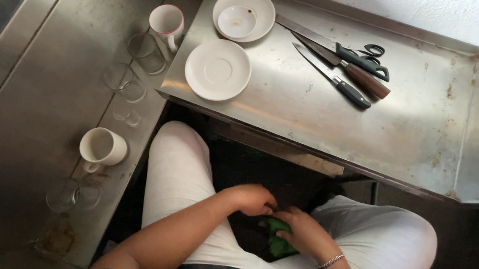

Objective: Cleaning and wiping small plates and knives with a cloth at a service counter

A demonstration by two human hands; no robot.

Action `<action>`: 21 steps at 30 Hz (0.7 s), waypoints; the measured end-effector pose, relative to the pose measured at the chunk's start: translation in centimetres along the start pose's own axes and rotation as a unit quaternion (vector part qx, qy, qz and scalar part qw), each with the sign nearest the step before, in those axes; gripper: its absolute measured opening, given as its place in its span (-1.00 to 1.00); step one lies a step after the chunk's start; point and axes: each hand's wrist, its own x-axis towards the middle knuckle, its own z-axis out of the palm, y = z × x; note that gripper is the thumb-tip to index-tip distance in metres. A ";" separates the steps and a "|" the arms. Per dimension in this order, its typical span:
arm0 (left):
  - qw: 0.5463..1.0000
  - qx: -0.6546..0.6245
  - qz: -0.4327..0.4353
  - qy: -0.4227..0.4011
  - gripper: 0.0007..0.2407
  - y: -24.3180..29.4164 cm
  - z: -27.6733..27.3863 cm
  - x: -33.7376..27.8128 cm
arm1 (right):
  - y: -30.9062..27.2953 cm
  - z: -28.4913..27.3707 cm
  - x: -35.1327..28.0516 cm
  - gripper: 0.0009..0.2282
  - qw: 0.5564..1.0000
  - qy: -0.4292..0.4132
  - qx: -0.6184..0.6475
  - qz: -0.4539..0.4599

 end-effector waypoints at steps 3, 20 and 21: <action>0.994 -0.054 0.064 0.076 -0.76 1.5 -0.7 -0.7 | 1.6 1.2 0.4 -0.55 0.999 0.022 0.021 -0.027; 0.942 0.116 -0.087 0.302 -0.67 12.4 -22.3 11.8 | 5.1 3.2 2.6 -0.62 0.998 0.021 0.063 -0.020; 0.929 0.142 -0.106 0.324 -0.63 12.6 -22.4 11.3 | 6.1 4.0 3.0 -0.60 0.996 0.042 0.061 -0.046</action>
